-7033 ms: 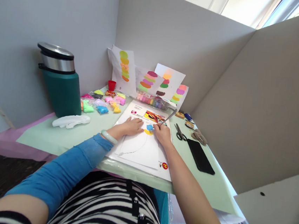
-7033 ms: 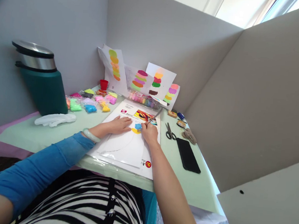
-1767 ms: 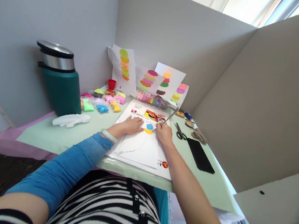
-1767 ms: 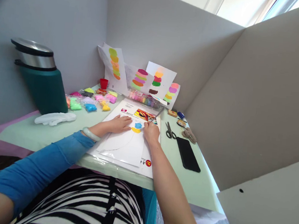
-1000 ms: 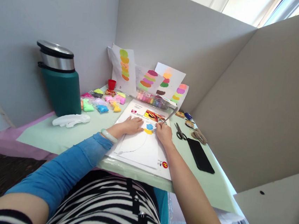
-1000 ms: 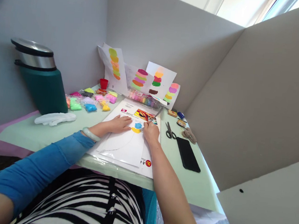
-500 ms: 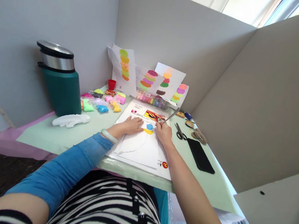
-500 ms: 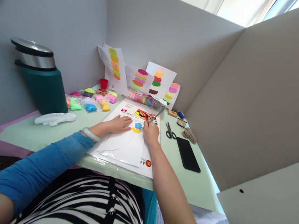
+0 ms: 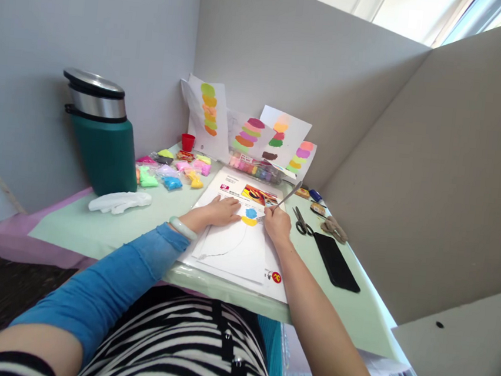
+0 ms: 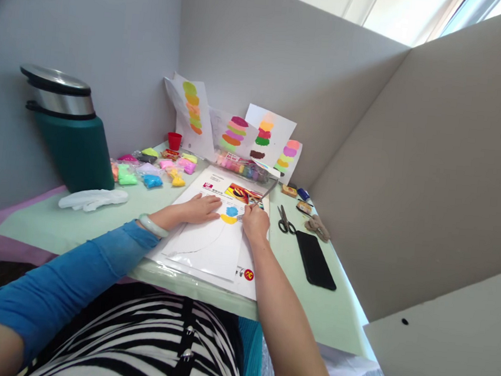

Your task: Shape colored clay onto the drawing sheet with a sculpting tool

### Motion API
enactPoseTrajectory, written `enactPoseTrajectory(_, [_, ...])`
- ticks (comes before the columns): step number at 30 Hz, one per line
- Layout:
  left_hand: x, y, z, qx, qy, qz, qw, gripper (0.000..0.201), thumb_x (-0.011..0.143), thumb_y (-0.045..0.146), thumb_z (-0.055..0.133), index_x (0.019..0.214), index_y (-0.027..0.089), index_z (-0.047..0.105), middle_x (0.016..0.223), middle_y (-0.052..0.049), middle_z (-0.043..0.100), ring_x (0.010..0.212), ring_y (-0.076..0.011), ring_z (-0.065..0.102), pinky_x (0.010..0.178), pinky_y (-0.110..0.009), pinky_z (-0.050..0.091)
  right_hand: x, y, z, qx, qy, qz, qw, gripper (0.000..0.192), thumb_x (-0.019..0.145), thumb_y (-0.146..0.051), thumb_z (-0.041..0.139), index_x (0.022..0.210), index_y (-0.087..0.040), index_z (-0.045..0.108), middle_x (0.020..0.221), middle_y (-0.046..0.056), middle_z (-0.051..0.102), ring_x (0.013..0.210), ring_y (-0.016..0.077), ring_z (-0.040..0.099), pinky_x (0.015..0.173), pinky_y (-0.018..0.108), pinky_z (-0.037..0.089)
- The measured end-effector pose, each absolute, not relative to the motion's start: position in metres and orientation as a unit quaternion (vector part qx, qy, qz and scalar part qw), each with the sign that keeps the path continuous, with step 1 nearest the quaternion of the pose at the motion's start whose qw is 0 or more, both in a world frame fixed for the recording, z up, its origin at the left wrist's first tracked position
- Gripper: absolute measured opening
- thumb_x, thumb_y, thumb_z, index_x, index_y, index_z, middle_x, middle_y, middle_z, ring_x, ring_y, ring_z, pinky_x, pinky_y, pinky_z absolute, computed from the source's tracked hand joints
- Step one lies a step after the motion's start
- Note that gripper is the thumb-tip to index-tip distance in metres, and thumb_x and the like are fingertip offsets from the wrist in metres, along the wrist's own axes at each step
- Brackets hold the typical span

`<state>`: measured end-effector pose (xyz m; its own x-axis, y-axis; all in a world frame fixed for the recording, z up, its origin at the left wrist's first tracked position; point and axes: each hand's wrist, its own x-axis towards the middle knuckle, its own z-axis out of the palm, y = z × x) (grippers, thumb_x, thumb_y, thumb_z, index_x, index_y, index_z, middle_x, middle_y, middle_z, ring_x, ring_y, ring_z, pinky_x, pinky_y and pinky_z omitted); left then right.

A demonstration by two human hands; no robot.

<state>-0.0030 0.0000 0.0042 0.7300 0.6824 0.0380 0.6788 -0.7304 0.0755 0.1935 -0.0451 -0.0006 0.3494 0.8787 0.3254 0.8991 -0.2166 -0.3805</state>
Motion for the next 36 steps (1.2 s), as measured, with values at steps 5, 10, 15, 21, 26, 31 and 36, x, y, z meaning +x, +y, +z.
enactPoseTrajectory(5, [-0.0027, -0.0004, 0.0046, 0.928, 0.371, 0.027, 0.029, 0.049, 0.091, 0.045, 0.027, 0.133, 0.02, 0.034, 0.145, -0.012, 0.029, 0.132, -0.0242, 0.023, 0.104, -0.051, 0.017, 0.192, -0.0455, -0.0009, -0.763, -0.585, -0.012, 0.275, 0.033, 0.087, -0.038, 0.037, 0.093, -0.02, 0.064, 0.086, 0.007, 0.067, 0.084, 0.0188, 0.06, 0.071, 0.025, 0.04])
enactPoseTrajectory(10, [-0.0025, -0.0028, 0.0075, 0.927, 0.372, 0.021, 0.033, 0.049, 0.091, 0.044, 0.027, 0.133, 0.02, 0.034, 0.145, -0.011, 0.028, 0.133, -0.0243, 0.022, 0.104, -0.052, 0.017, 0.1904, -0.0467, -0.0001, -0.761, -0.594, -0.011, 0.262, 0.033, 0.087, -0.036, 0.037, 0.092, -0.019, 0.065, 0.086, 0.008, 0.067, 0.083, 0.0186, 0.061, 0.071, 0.025, 0.04])
enactPoseTrajectory(15, [-0.0026, -0.0055, 0.0102, 0.926, 0.375, 0.02, 0.035, 0.049, 0.091, 0.044, 0.028, 0.133, 0.02, 0.034, 0.145, -0.012, 0.028, 0.133, -0.0243, 0.022, 0.105, -0.051, 0.017, 0.1909, -0.0475, 0.0018, -0.776, -0.578, -0.025, 0.25, 0.034, 0.088, -0.036, 0.036, 0.093, -0.018, 0.065, 0.085, 0.008, 0.067, 0.083, 0.0192, 0.061, 0.069, 0.025, 0.04])
enactPoseTrajectory(21, [-0.0025, -0.0048, 0.0091, 0.926, 0.374, 0.021, 0.035, 0.048, 0.091, 0.044, 0.028, 0.133, 0.02, 0.034, 0.145, -0.012, 0.029, 0.133, -0.024, 0.022, 0.105, -0.052, 0.016, 0.1914, -0.0468, -0.0001, -0.76, -0.593, -0.024, 0.265, 0.034, 0.088, -0.037, 0.036, 0.093, -0.019, 0.065, 0.084, 0.007, 0.067, 0.081, 0.0174, 0.06, 0.069, 0.023, 0.039])
enactPoseTrajectory(26, [-0.0023, -0.0039, 0.0076, 0.927, 0.373, 0.025, 0.031, 0.048, 0.091, 0.044, 0.028, 0.132, 0.02, 0.036, 0.144, -0.012, 0.03, 0.132, -0.0242, 0.024, 0.104, -0.052, 0.017, 0.1913, -0.0459, -0.0035, -0.73, -0.627, -0.019, 0.272, 0.032, 0.087, -0.036, 0.038, 0.087, -0.019, 0.065, 0.083, 0.005, 0.068, 0.081, 0.0165, 0.06, 0.071, 0.022, 0.038])
enactPoseTrajectory(31, [-0.0025, -0.0023, 0.0061, 0.928, 0.372, 0.027, 0.03, 0.05, 0.091, 0.045, 0.028, 0.132, 0.019, 0.035, 0.144, -0.012, 0.03, 0.132, -0.0246, 0.024, 0.104, -0.053, 0.017, 0.1929, -0.0453, -0.0045, -0.742, -0.618, -0.028, 0.26, 0.034, 0.088, -0.037, 0.036, 0.09, -0.018, 0.064, 0.083, 0.006, 0.067, 0.081, 0.0171, 0.06, 0.07, 0.023, 0.038])
enactPoseTrajectory(36, [-0.0021, -0.0027, 0.0068, 0.927, 0.373, 0.023, 0.031, 0.051, 0.091, 0.045, 0.027, 0.133, 0.018, 0.034, 0.145, -0.012, 0.029, 0.133, -0.0243, 0.022, 0.105, -0.052, 0.017, 0.1939, -0.0452, -0.0027, -0.763, -0.596, -0.034, 0.25, 0.035, 0.088, -0.038, 0.035, 0.094, -0.018, 0.064, 0.084, 0.007, 0.067, 0.081, 0.0179, 0.06, 0.068, 0.024, 0.038])
